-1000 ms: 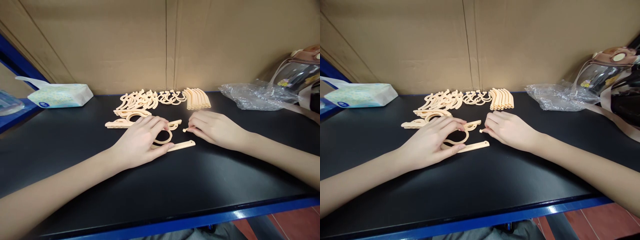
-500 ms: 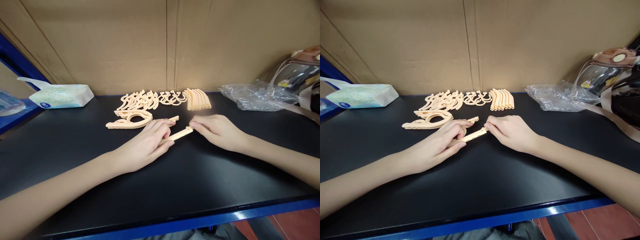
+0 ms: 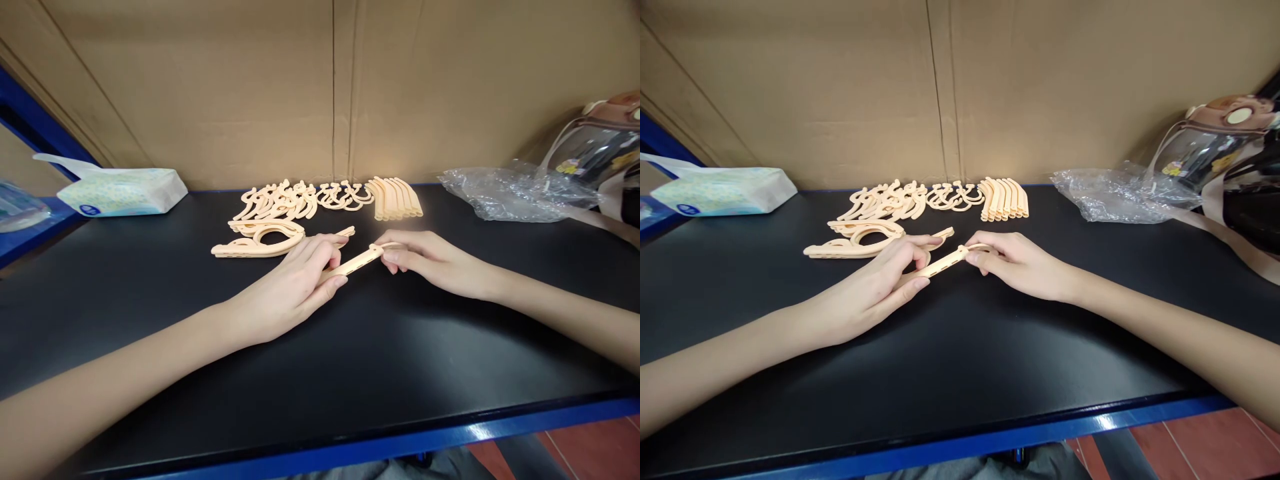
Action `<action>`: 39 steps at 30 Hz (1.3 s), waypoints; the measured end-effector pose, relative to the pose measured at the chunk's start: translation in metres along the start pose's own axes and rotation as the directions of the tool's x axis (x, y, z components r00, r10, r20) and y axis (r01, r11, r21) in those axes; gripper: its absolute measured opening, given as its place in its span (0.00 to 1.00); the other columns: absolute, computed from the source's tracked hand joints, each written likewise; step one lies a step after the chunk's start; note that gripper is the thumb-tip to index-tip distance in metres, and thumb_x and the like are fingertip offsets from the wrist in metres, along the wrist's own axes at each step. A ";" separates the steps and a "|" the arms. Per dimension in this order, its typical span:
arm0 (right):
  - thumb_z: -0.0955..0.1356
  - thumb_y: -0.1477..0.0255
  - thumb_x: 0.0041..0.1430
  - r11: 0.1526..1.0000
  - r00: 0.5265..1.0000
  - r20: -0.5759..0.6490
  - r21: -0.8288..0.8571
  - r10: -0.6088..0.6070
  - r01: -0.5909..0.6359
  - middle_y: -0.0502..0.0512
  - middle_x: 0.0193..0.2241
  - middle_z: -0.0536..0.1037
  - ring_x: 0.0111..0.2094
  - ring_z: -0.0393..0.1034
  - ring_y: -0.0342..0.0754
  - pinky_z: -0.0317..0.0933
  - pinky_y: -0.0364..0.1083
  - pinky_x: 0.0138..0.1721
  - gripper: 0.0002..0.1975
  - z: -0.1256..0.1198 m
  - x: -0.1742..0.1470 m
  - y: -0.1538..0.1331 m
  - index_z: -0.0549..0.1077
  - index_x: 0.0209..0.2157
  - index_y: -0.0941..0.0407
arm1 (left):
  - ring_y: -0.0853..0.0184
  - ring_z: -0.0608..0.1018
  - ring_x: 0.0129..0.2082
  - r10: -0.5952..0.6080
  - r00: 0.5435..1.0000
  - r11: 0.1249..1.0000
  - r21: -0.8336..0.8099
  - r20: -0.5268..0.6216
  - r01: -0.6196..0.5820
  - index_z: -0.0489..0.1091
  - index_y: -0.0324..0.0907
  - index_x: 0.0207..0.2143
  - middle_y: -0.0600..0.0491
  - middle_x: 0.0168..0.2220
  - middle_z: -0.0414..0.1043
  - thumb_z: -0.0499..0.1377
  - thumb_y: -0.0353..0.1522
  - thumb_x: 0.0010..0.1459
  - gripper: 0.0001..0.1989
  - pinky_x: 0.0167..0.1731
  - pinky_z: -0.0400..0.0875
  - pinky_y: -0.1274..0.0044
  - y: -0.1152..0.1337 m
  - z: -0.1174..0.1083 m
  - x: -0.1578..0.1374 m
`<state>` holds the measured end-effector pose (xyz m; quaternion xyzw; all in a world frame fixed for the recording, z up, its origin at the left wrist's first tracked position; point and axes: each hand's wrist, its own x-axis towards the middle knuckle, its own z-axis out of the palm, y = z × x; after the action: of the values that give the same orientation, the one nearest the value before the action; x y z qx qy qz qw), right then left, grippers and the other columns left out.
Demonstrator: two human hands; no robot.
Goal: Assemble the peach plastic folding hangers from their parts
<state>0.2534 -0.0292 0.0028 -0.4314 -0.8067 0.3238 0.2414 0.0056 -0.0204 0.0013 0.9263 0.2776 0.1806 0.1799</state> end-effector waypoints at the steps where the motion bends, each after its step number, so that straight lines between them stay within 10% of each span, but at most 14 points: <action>1: 0.60 0.60 0.64 1.000 1.000 0.010 0.014 0.010 -0.010 0.47 0.24 0.64 0.26 0.56 0.42 0.51 0.43 0.28 0.15 0.000 0.000 -0.001 0.70 0.35 0.56 | 0.62 0.60 0.62 0.006 1.000 1.000 0.010 0.001 -0.006 0.57 0.42 0.39 0.44 0.56 0.60 0.46 0.35 0.68 0.06 0.56 0.60 0.67 0.000 0.000 0.000; 20: 0.56 0.62 0.69 0.935 0.987 0.068 -0.315 -0.146 0.160 0.47 0.23 0.65 0.23 0.59 0.41 0.50 0.42 0.26 0.15 0.000 -0.003 -0.002 0.64 0.33 0.56 | 0.62 0.54 0.65 0.112 0.993 0.981 0.154 0.048 -0.118 0.64 0.41 0.39 0.46 0.63 0.53 0.46 0.34 0.68 0.09 0.63 0.53 0.67 -0.004 0.001 -0.002; 39: 0.51 0.66 0.70 0.397 0.906 0.107 -0.873 -0.410 0.282 0.51 0.22 0.70 0.19 0.57 0.42 0.43 0.43 0.20 0.21 0.001 -0.006 0.004 0.66 0.30 0.57 | 0.60 0.57 0.63 0.137 0.988 0.982 0.119 0.077 -0.145 0.65 0.42 0.38 0.46 0.61 0.57 0.47 0.33 0.68 0.09 0.61 0.55 0.65 -0.005 -0.001 0.000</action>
<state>0.2579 -0.0330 -0.0011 -0.3350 -0.9113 -0.2175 0.0997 0.0031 -0.0166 0.0002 0.9587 0.2157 0.1432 0.1179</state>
